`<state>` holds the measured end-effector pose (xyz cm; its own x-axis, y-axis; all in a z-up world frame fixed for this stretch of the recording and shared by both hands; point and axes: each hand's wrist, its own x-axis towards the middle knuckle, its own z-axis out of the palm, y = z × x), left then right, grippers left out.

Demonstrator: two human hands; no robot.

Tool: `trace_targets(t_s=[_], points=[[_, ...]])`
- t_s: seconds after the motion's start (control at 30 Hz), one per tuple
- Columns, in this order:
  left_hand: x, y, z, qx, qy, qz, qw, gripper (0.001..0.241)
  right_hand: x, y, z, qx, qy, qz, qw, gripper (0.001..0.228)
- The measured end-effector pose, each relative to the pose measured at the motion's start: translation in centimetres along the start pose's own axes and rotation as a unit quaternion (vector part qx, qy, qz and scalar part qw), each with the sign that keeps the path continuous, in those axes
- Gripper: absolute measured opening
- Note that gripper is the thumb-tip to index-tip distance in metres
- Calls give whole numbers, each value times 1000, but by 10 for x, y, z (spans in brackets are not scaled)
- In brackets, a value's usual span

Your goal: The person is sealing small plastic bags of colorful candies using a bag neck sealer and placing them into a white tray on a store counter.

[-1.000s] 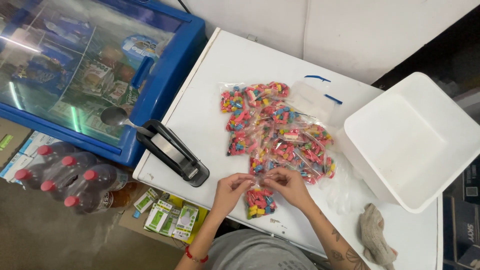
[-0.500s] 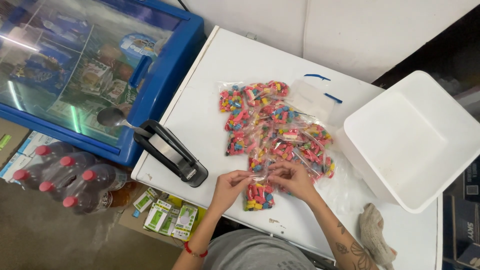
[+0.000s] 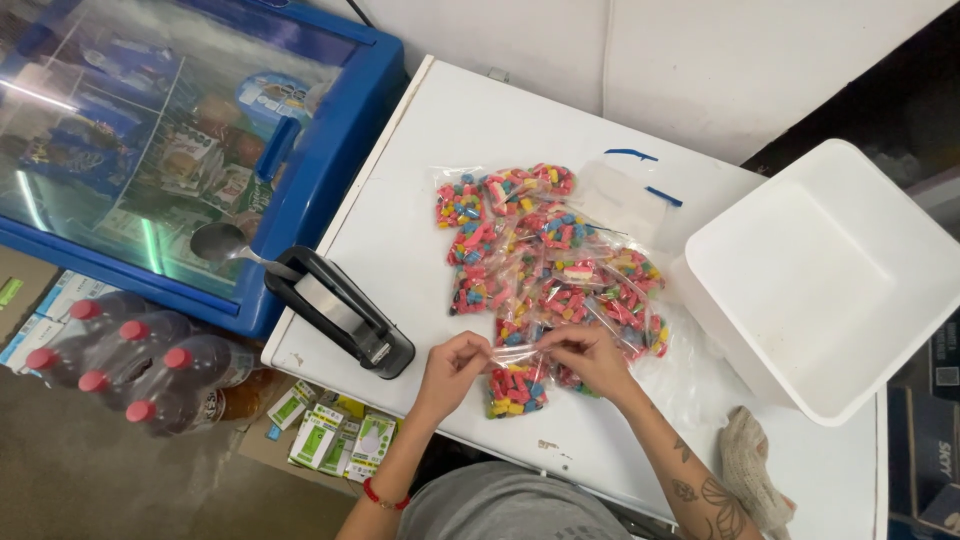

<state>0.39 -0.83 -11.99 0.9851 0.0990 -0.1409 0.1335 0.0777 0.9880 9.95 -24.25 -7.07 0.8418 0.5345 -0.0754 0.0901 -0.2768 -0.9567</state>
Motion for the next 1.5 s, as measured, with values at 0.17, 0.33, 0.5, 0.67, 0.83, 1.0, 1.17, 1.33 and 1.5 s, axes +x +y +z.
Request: trace_targets(t_s=[0.17,0.33,0.5,0.67,0.83,1.0,1.17,1.33,1.5], points=[[5,-12,-5,41,-4,41,998,15,2,2,-2,-21,-29,-95,995,18],[-1,12,-9,59,7,70,996,16,2,-3,2,-36,-27,-117,992,20],[-7,28,-9,82,9,90,993,15,3,-15,-2,-59,-32,-126,990,21],[-9,31,-9,63,7,109,992,11,0,-20,3,-69,-11,-93,993,6],[-7,12,10,-51,58,-22,997,44,-4,-33,12,-87,43,-48,994,6],[-5,0,18,-75,38,-57,995,29,-7,-15,13,-78,68,-16,995,10],[-2,-12,20,-70,37,-50,996,35,-12,-15,18,-70,100,2,993,11],[4,-13,17,-64,55,-53,995,22,-17,-16,22,-48,127,4,991,23],[0,3,18,-62,38,-48,996,25,-19,-5,25,-35,144,-2,989,31]])
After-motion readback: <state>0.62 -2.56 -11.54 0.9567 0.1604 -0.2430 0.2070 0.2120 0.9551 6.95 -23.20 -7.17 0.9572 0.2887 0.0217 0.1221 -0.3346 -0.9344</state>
